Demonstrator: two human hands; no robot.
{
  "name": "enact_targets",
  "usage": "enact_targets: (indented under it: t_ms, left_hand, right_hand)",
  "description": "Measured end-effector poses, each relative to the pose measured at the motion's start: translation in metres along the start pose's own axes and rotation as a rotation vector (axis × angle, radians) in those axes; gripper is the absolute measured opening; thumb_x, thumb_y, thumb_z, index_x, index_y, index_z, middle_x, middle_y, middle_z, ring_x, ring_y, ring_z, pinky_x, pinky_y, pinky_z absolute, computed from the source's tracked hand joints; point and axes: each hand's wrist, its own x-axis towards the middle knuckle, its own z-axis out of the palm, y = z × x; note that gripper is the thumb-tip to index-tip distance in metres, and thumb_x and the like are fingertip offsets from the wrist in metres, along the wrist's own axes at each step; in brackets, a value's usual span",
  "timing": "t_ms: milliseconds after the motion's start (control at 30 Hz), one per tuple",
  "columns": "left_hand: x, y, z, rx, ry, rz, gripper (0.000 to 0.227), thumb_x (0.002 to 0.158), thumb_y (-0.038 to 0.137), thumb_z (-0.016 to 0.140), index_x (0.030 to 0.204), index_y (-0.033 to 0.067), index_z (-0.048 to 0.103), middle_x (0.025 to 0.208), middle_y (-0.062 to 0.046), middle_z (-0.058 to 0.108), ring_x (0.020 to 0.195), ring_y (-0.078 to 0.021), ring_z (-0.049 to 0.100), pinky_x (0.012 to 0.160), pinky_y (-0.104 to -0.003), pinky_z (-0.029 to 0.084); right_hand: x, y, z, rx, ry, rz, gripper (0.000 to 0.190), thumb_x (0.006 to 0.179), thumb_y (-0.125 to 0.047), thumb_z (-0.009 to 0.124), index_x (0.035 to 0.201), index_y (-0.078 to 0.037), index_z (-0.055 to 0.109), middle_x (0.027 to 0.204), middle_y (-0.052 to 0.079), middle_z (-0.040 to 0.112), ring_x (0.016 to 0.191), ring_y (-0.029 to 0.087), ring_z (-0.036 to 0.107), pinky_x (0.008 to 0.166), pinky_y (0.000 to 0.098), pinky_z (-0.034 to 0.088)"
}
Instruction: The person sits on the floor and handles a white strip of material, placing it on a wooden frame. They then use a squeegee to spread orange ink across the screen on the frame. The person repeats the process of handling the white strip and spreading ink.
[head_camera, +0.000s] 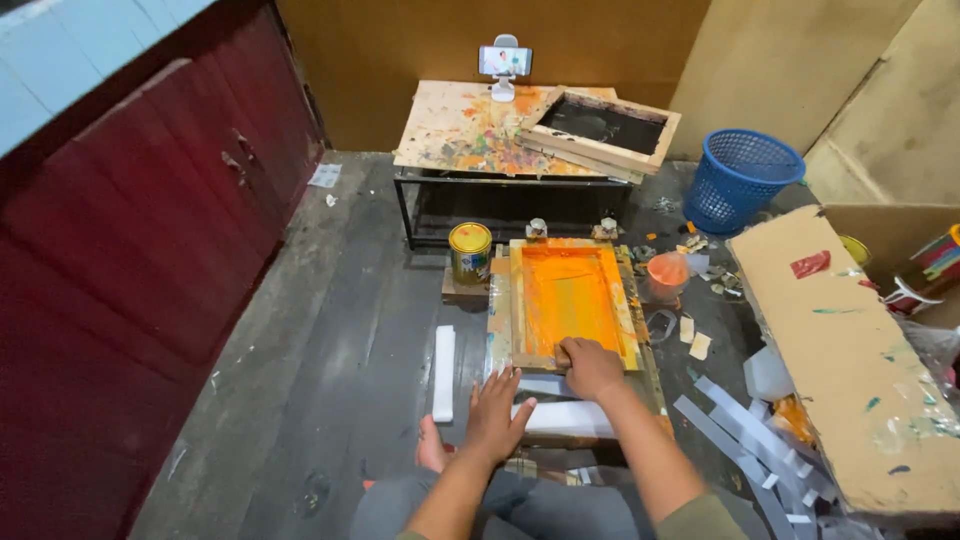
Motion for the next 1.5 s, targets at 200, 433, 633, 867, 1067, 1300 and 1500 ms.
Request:
enact_targets:
  t_ms: [200, 433, 633, 867, 1067, 1300, 1500]
  left_hand:
    - [0.045, -0.037, 0.05, -0.005, 0.195, 0.108, 0.061, 0.098, 0.042, 0.055, 0.149, 0.0092, 0.046, 0.16, -0.01, 0.041, 0.149, -0.0346, 0.03, 0.12, -0.056, 0.013]
    - [0.046, -0.007, -0.001, -0.136, -0.05, -0.024, 0.065, 0.105, 0.049, 0.047, 0.154, 0.0068, 0.042, 0.164, -0.016, 0.033, 0.153, -0.0404, 0.023, 0.122, -0.065, 0.006]
    - [0.043, -0.01, 0.004, -0.098, 0.012, 0.03, 0.06, 0.104, 0.043, 0.052, 0.15, 0.0047, 0.046, 0.162, -0.018, 0.037, 0.15, -0.0423, 0.03, 0.121, -0.069, 0.01]
    - [0.029, -0.014, 0.006, -0.013, -0.027, 0.031, 0.063, 0.105, 0.05, 0.046, 0.153, 0.0087, 0.044, 0.164, -0.012, 0.035, 0.152, -0.0364, 0.028, 0.123, -0.066, 0.009]
    - [-0.001, -0.011, 0.003, 0.02, -0.045, 0.019, 0.063, 0.106, 0.05, 0.044, 0.154, 0.009, 0.043, 0.164, -0.012, 0.035, 0.154, -0.0347, 0.026, 0.124, -0.065, 0.007]
    - [-0.021, -0.009, -0.006, 0.009, 0.005, 0.039, 0.063, 0.106, 0.049, 0.044, 0.152, 0.0055, 0.045, 0.162, -0.016, 0.038, 0.153, -0.0367, 0.029, 0.124, -0.064, 0.009]
    - [-0.013, -0.008, -0.001, -0.021, 0.028, 0.054, 0.062, 0.106, 0.047, 0.047, 0.152, 0.0054, 0.045, 0.161, -0.016, 0.04, 0.152, -0.0365, 0.03, 0.123, -0.064, 0.011]
  right_hand:
    - [0.037, -0.005, -0.062, -0.039, 0.013, 0.068, 0.029, 0.079, -0.025, 0.062, 0.104, -0.029, 0.077, 0.105, -0.008, 0.078, 0.1, 0.021, 0.071, 0.085, 0.0381, 0.054]
    - [0.094, 0.01, -0.039, 0.03, 0.138, 0.031, 0.046, 0.088, -0.016, 0.058, 0.132, -0.027, 0.066, 0.12, 0.005, 0.075, 0.121, 0.029, 0.068, 0.101, 0.0552, 0.051]
    - [0.087, 0.015, -0.005, 0.002, 0.337, -0.038, 0.062, 0.079, -0.013, 0.07, 0.139, -0.019, 0.055, 0.13, 0.009, 0.063, 0.127, 0.03, 0.06, 0.104, 0.0471, 0.05]
    - [0.048, 0.009, -0.028, 0.012, 0.02, -0.001, 0.061, 0.081, -0.016, 0.066, 0.14, -0.022, 0.054, 0.133, 0.01, 0.065, 0.13, 0.033, 0.061, 0.107, 0.0486, 0.048]
    - [-0.004, -0.001, -0.032, 0.195, -0.1, 0.023, 0.056, 0.086, -0.009, 0.06, 0.141, -0.02, 0.056, 0.14, 0.012, 0.065, 0.135, 0.034, 0.057, 0.11, 0.0493, 0.048]
    - [-0.024, -0.017, -0.017, 0.163, 0.019, 0.018, 0.066, 0.094, -0.004, 0.052, 0.156, -0.014, 0.035, 0.159, 0.014, 0.041, 0.153, 0.029, 0.031, 0.119, 0.049, 0.037]
    - [-0.023, -0.015, -0.012, 0.064, 0.014, 0.012, 0.07, 0.092, -0.003, 0.054, 0.157, -0.015, 0.035, 0.16, 0.013, 0.04, 0.154, 0.029, 0.028, 0.117, 0.0526, 0.036]
